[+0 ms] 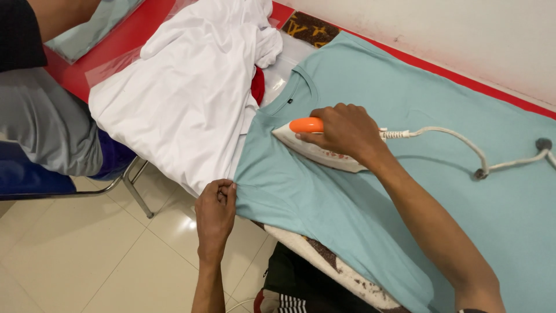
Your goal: A person is ironing a light blue t-shirt on a padded surface, using a steam iron to remove wrinkles while smoothing the fabric with their free hand.
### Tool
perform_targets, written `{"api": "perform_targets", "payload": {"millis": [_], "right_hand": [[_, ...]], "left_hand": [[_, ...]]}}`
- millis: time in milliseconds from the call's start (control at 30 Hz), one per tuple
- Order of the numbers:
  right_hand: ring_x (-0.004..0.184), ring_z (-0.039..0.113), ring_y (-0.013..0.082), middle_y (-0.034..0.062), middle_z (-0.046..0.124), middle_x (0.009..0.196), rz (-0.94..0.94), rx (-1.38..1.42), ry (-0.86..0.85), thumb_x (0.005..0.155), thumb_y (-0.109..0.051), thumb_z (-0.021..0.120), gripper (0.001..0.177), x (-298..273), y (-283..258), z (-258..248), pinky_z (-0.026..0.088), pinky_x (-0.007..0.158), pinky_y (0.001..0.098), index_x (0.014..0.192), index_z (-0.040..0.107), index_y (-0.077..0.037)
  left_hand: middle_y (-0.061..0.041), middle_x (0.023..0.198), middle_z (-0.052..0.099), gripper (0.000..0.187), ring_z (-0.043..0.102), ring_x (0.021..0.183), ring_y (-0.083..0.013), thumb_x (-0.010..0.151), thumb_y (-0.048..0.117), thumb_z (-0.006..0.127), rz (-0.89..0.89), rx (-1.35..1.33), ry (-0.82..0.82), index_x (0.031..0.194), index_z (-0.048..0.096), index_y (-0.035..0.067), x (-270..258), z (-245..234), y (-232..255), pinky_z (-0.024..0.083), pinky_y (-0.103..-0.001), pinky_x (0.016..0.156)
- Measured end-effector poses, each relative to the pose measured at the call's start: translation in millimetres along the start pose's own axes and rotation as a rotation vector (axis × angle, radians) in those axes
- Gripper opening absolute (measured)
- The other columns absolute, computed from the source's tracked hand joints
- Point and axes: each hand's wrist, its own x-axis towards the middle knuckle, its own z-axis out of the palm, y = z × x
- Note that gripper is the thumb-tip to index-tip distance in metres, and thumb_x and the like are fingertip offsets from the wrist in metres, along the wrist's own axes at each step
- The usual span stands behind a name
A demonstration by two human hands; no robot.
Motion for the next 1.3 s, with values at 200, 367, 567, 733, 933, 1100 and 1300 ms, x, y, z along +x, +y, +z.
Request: {"api": "perform_targets", "payload": {"millis": [200, 367, 567, 733, 933, 1100, 1300], "right_hand": [[0.084, 0.075, 0.0434, 0.0163, 0.078, 0.090, -0.036, 0.048, 0.037, 0.089, -0.058, 0.068, 0.051, 25, -14, 16, 0.056, 0.080, 0.0531, 0.113, 0.078, -0.014], [0.082, 0.075, 0.0428, 0.0142, 0.078, 0.089, -0.078, 0.051, 0.026, 0.087, -0.061, 0.069, 0.053, 36, -11, 16, 0.057, 0.078, 0.0537, 0.111, 0.080, -0.016], [0.082, 0.074, 0.0446, 0.0168, 0.077, 0.088, -0.073, 0.057, 0.114, 0.090, -0.058, 0.069, 0.053, 54, 1, 17, 0.056, 0.079, 0.0548, 0.111, 0.079, -0.011], [0.088, 0.074, 0.0457, 0.0177, 0.078, 0.093, -0.084, 0.108, 0.043, 0.088, -0.056, 0.071, 0.052, 56, 3, 2, 0.056, 0.081, 0.0563, 0.113, 0.080, -0.011], [0.083, 0.075, 0.0410, 0.0104, 0.079, 0.089, -0.243, 0.054, -0.083, 0.080, -0.065, 0.073, 0.054, 55, -4, 16, 0.057, 0.084, 0.0549, 0.109, 0.082, -0.020], [0.082, 0.074, 0.0427, 0.0178, 0.077, 0.089, -0.231, 0.097, 0.024, 0.089, -0.057, 0.071, 0.054, 47, -24, 22, 0.057, 0.078, 0.0539, 0.114, 0.078, -0.010], [0.080, 0.074, 0.0431, 0.0171, 0.076, 0.084, -0.258, 0.117, -0.049, 0.087, -0.061, 0.071, 0.053, 47, -33, 16, 0.056, 0.080, 0.0522, 0.106, 0.080, -0.012]], "left_hand": [[-0.009, 0.077, 0.067, 0.030, 0.066, 0.070, -0.0221, 0.103, 0.032, 0.068, 0.015, -0.021, 0.052, 0.097, 0.074, 0.003, -6, 0, 8, 0.055, -0.039, 0.066], [-0.007, 0.072, 0.061, 0.021, 0.063, 0.066, -0.0216, 0.100, 0.023, 0.071, 0.084, -0.012, 0.088, 0.089, 0.073, 0.005, 2, 11, -10, 0.053, -0.037, 0.063], [-0.012, 0.069, 0.057, 0.022, 0.059, 0.064, -0.0213, 0.099, 0.015, 0.070, 0.048, -0.102, 0.105, 0.083, 0.069, 0.001, 6, 2, -19, 0.052, -0.035, 0.057], [-0.014, 0.068, 0.056, 0.022, 0.058, 0.063, -0.0221, 0.097, 0.013, 0.070, 0.047, -0.110, 0.046, 0.081, 0.068, -0.001, 11, -4, -18, 0.050, -0.037, 0.054], [-0.014, 0.067, 0.054, 0.024, 0.056, 0.064, -0.0222, 0.095, 0.014, 0.070, 0.046, -0.128, 0.023, 0.078, 0.066, -0.002, 11, -6, -17, 0.049, -0.037, 0.055], [-0.013, 0.067, 0.053, 0.023, 0.055, 0.063, -0.0210, 0.096, 0.014, 0.071, 0.038, -0.125, 0.031, 0.079, 0.068, -0.001, 13, -4, -18, 0.048, -0.037, 0.055], [-0.012, 0.068, 0.053, 0.024, 0.054, 0.063, -0.0198, 0.097, 0.014, 0.071, 0.036, -0.150, 0.021, 0.080, 0.069, -0.002, 12, -5, -16, 0.049, -0.035, 0.056]]}}
